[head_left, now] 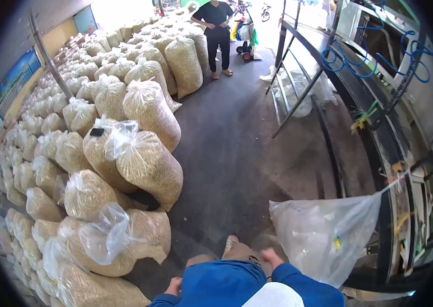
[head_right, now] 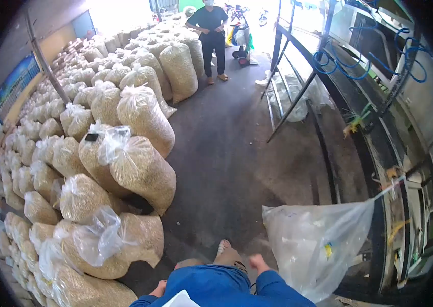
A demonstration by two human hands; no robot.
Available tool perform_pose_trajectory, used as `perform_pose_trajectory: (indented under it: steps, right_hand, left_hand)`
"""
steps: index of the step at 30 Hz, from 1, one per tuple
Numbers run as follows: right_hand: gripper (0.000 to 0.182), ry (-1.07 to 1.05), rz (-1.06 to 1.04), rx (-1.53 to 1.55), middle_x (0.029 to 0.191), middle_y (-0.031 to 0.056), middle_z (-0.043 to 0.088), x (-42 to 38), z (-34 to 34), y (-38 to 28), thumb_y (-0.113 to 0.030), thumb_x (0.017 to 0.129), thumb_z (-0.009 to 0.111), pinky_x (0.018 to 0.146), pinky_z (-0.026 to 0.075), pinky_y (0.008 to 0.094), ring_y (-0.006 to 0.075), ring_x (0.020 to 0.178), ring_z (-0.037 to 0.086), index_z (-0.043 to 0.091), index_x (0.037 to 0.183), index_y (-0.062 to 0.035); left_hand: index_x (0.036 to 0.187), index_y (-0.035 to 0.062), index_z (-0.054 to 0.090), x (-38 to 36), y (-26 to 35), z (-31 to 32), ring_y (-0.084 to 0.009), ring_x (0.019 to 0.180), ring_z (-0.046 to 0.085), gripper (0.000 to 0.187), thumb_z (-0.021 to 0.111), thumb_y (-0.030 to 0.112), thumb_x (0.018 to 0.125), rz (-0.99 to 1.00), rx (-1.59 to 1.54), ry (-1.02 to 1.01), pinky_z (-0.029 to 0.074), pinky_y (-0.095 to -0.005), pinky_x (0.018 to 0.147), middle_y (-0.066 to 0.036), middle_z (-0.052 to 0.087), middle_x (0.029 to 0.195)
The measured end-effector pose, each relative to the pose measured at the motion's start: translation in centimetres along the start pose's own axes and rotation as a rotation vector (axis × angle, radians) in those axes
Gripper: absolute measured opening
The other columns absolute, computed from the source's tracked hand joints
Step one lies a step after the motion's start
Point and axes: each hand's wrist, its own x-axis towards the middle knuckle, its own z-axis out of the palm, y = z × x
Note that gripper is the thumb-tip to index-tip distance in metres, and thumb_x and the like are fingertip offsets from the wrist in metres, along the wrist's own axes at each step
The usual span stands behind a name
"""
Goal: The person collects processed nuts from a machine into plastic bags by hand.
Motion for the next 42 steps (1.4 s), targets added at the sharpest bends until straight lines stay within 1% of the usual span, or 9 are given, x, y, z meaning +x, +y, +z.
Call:
perform_pose_trajectory:
  steps: [4,10,14,18,20,22,26,36,42]
  right_hand:
    - [0.013,0.046,-0.491,0.179,0.068,0.0063,0.059,10.6,-3.1,-22.0,-0.01,0.082,0.06,0.048,0.045,0.0317,0.0166,0.057,0.056,0.061,0.089,0.0006]
    - [0.025,-0.023,-0.596,0.422,0.076,0.006,0.062,12.4,-7.9,-45.6,-0.011,0.082,0.061,0.056,0.048,0.0296,0.0132,0.063,0.058,0.06,0.102,0.0018]
    - [0.028,0.031,-0.542,0.007,0.071,0.0039,0.059,19.5,-10.7,-44.8,-0.019,0.081,0.061,0.049,0.044,0.0297,0.012,0.059,0.054,0.062,0.103,-0.0016]
    - [0.023,0.041,0.222,-0.019,0.064,0.0074,0.059,17.7,-17.2,-41.3,-0.025,0.079,0.067,0.046,0.044,0.0335,0.0183,0.054,0.056,0.066,0.085,-0.0037]
    - [0.014,-0.116,-0.631,-1.15,0.062,0.011,0.06,17.7,-22.2,-36.9,-0.018,0.079,0.062,0.044,0.043,0.034,0.0187,0.054,0.057,0.064,0.077,-0.0045]
    - [0.015,0.008,-0.356,-0.564,0.071,0.0122,0.064,16.8,-23.6,-38.5,-0.016,0.081,0.057,0.05,0.048,0.0377,0.0238,0.062,0.062,0.064,0.084,-0.003]
    - [0.022,0.257,0.361,0.409,0.086,0.013,0.068,23.9,-26.1,-46.0,-0.009,0.084,0.048,0.058,0.054,0.0407,0.0278,0.071,0.066,0.061,0.1,-0.0014]
    - [0.017,0.078,0.151,0.338,0.063,0.0098,0.059,51.5,-41.8,-78.2,-0.013,0.085,0.059,0.04,0.043,0.0341,0.0193,0.049,0.056,0.061,0.072,-0.0018]
    - [0.012,0.148,-0.294,0.123,0.067,0.0073,0.061,66.6,-53.0,-104.4,-0.015,0.079,0.063,0.051,0.048,0.03,0.0177,0.058,0.059,0.065,0.077,-0.0039]
  left_hand:
    - [0.106,-0.0013,0.065,5.4,9.2,-0.5,-0.0294,0.085,0.066,0.04,0.062,0.026,0.076,0.091,-0.396,-0.087,0.051,-0.0403,0.072,-0.02,0.068,0.096]
    - [0.105,-0.0006,0.065,16.6,26.7,-2.1,-0.0318,0.087,0.066,0.038,0.061,0.024,0.077,0.183,-0.313,-0.062,0.051,-0.0411,0.074,-0.021,0.067,0.097]
    - [0.104,-0.0001,0.066,25.2,37.4,-4.6,-0.0334,0.089,0.065,0.036,0.06,0.023,0.077,0.239,-0.25,-0.099,0.051,-0.0416,0.075,-0.021,0.067,0.098]
    - [0.103,0.0004,0.066,31.9,49.2,-9.2,-0.035,0.09,0.065,0.035,0.059,0.022,0.077,0.39,-0.107,-0.112,0.051,-0.0421,0.076,-0.022,0.066,0.099]
    - [0.103,0.0007,0.066,35.8,55.6,-12.2,-0.0359,0.091,0.065,0.034,0.059,0.022,0.077,0.571,0.109,-0.049,0.051,-0.0424,0.077,-0.022,0.066,0.099]
    - [0.102,0.0007,0.064,37.2,65.1,-17.2,-0.0397,0.095,0.061,0.032,0.057,0.02,0.077,0.467,0.507,-0.116,0.05,-0.043,0.081,-0.022,0.064,0.102]
    - [0.099,0.003,0.058,45.9,83.1,-23.6,-0.0237,0.056,0.061,0.017,0.053,0.013,0.085,0.195,-0.473,-0.106,0.048,-0.035,0.047,-0.014,0.064,0.077]
    - [0.099,0.0028,0.059,52.3,113.7,-29.1,-0.0147,0.05,0.055,0.017,0.057,0.013,0.085,0.192,-0.306,-0.142,0.041,-0.0285,0.04,-0.008,0.06,0.069]
    - [0.094,0.0021,0.07,54.3,124.7,-27.0,-0.0175,0.081,0.065,0.028,0.067,0.023,0.075,0.305,-0.153,0.093,0.051,-0.0305,0.076,-0.012,0.069,0.087]
